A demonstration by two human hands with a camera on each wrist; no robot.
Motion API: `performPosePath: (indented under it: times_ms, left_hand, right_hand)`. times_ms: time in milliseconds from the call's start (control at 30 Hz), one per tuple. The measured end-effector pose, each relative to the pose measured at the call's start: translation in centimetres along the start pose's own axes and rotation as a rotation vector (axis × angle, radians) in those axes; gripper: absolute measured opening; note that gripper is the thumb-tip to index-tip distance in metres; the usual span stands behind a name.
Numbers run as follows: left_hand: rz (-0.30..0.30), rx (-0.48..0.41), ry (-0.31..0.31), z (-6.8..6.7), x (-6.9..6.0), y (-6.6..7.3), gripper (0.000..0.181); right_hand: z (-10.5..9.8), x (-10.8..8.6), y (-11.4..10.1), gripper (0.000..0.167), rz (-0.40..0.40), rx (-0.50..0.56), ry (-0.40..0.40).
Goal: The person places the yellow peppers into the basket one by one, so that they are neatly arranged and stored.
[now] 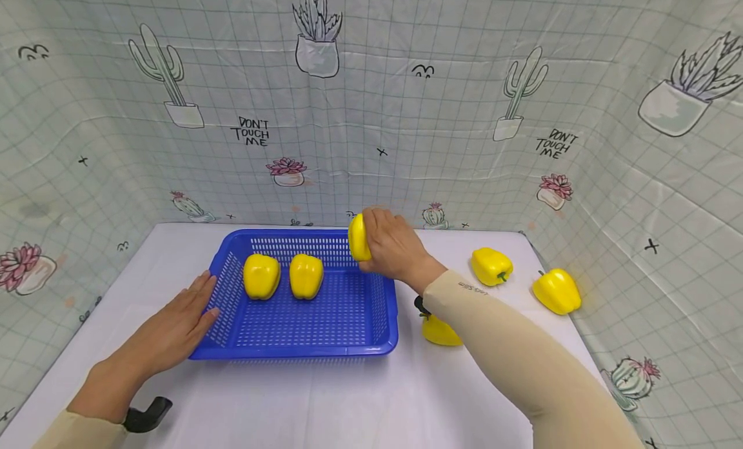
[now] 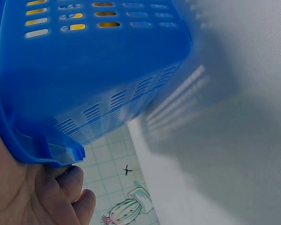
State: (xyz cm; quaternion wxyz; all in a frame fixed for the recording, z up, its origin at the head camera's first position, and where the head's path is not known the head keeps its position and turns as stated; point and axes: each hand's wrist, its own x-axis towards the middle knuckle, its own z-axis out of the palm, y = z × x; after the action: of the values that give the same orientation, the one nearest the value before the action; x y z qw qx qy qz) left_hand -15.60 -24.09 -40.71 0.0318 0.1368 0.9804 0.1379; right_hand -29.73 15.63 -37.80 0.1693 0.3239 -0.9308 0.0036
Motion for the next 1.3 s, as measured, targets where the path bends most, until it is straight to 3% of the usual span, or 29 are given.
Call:
performPosePath:
  times_ms: [233,533,900,1300]
  left_hand:
    - [-0.004,-0.004,0.000,0.0,0.0,0.0,0.069]
    - [0.003,-0.011,0.002,0.1,0.0,-0.1,0.070]
    - [0.000,-0.029,0.001,0.1,0.0,-0.2,0.069]
    - [-0.006,-0.034,-0.008,0.1,0.0,-0.3,0.069]
  right_hand:
    - [1.9,0.6,-2.5,0.087,-0.032,-0.023,-0.128]
    - [3.5,0.6,-3.3,0.081,-0.023,-0.020,-0.265]
    - [4.6,0.9,-3.4,0.082,-0.030,-0.051,-0.373]
    - [4.9,1.1,-3.9,0.082,-0.047,-0.150,-0.462]
